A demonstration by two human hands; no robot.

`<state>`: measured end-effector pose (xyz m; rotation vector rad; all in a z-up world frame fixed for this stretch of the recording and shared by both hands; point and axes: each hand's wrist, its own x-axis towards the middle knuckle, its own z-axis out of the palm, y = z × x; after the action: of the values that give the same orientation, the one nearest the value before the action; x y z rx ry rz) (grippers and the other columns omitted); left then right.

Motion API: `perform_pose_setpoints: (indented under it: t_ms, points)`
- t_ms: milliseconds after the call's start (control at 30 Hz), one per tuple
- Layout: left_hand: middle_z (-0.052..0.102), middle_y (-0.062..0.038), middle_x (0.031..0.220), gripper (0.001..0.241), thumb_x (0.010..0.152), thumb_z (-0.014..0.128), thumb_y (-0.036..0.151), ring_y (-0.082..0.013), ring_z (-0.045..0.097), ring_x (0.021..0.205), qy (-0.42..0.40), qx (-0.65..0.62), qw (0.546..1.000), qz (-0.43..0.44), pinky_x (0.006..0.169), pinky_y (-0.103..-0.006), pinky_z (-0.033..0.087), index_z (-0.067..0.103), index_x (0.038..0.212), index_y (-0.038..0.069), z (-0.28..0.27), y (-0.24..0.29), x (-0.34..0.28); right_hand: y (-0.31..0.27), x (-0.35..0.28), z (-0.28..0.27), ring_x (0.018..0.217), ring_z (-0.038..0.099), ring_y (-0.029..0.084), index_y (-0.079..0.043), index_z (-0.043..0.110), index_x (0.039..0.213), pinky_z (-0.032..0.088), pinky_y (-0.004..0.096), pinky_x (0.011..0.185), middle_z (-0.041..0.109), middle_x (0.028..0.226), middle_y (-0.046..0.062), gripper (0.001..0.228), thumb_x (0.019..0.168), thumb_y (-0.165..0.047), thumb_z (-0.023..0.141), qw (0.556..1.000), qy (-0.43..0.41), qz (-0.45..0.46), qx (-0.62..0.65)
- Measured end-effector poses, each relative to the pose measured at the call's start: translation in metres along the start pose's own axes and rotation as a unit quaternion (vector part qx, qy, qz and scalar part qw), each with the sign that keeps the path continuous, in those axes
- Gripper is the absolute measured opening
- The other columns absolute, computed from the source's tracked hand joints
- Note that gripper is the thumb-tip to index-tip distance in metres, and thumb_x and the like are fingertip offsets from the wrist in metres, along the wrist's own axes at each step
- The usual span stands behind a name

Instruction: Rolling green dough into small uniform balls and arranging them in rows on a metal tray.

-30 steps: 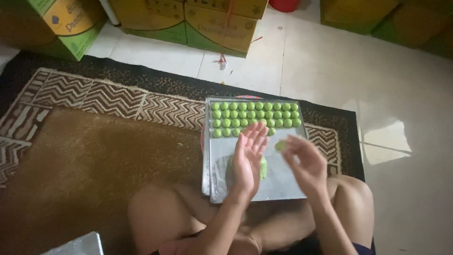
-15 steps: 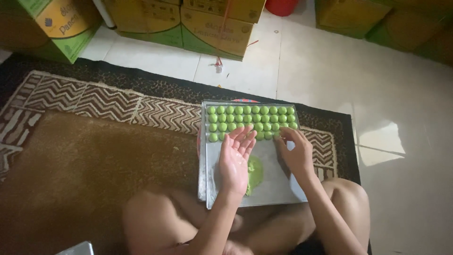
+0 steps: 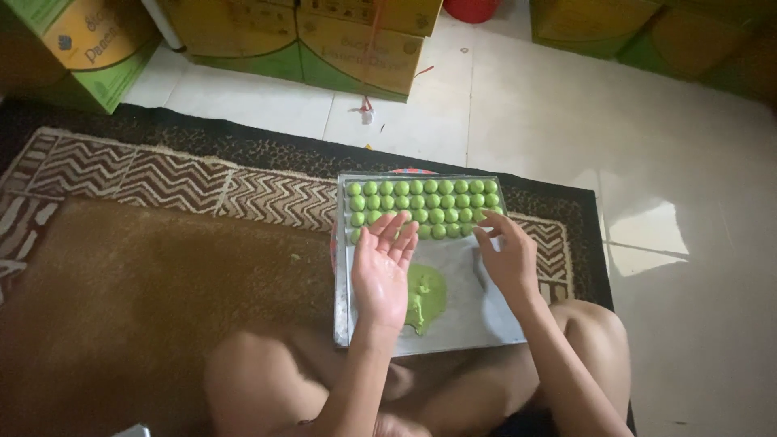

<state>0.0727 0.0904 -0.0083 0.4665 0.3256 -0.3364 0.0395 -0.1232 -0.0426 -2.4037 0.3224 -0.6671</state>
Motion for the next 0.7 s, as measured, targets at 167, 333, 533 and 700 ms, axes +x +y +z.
perform_pose_setpoints:
  t_ms: [167, 333, 533, 700]
  points:
    - [0.064, -0.011, 0.136, 0.043, 0.105, 0.042, 0.048, -0.0272, 0.064, 0.124, 0.015, -0.021, 1.000, 0.011, 0.113, -0.0417, 0.046, 0.059, 0.126, 0.014, -0.003, 0.008, 0.002, -0.012, 0.003, -0.001, 0.084, 0.071, 0.027, -0.009, 0.072, 0.126, 0.055, 0.043, 0.081, 0.077, 0.096, 0.008, 0.036, 0.092, -0.017, 0.078, 0.999, -0.031, 0.037, -0.021]
    - [0.066, -0.011, 0.135, 0.044, 0.103, 0.046, 0.050, -0.0264, 0.065, 0.121, 0.019, -0.033, 0.999, 0.004, 0.111, -0.0403, 0.047, 0.061, 0.125, 0.015, -0.006, 0.009, 0.005, -0.006, 0.003, -0.002, 0.086, 0.070, 0.022, -0.013, 0.072, 0.128, 0.054, 0.040, 0.082, 0.078, 0.101, 0.005, 0.031, 0.099, -0.024, 0.073, 0.995, -0.045, 0.079, -0.031]
    - [0.066, -0.011, 0.135, 0.044, 0.103, 0.047, 0.050, -0.0262, 0.066, 0.120, 0.024, -0.039, 0.999, -0.005, 0.111, -0.0396, 0.048, 0.062, 0.125, 0.015, -0.005, 0.012, 0.005, -0.012, 0.003, -0.005, 0.083, 0.069, 0.024, -0.013, 0.071, 0.128, 0.054, 0.039, 0.078, 0.078, 0.101, 0.005, 0.036, 0.095, -0.023, 0.077, 0.995, -0.040, 0.091, -0.031]
    - [0.065, -0.011, 0.134, 0.042, 0.104, 0.046, 0.046, -0.0259, 0.066, 0.118, 0.037, -0.041, 0.998, -0.009, 0.111, -0.0396, 0.048, 0.061, 0.126, 0.013, 0.004, 0.018, -0.003, -0.023, 0.001, -0.006, 0.078, 0.067, 0.021, -0.012, 0.070, 0.130, 0.054, 0.036, 0.073, 0.079, 0.096, 0.003, 0.041, 0.092, -0.025, 0.078, 0.989, -0.059, 0.131, -0.022]
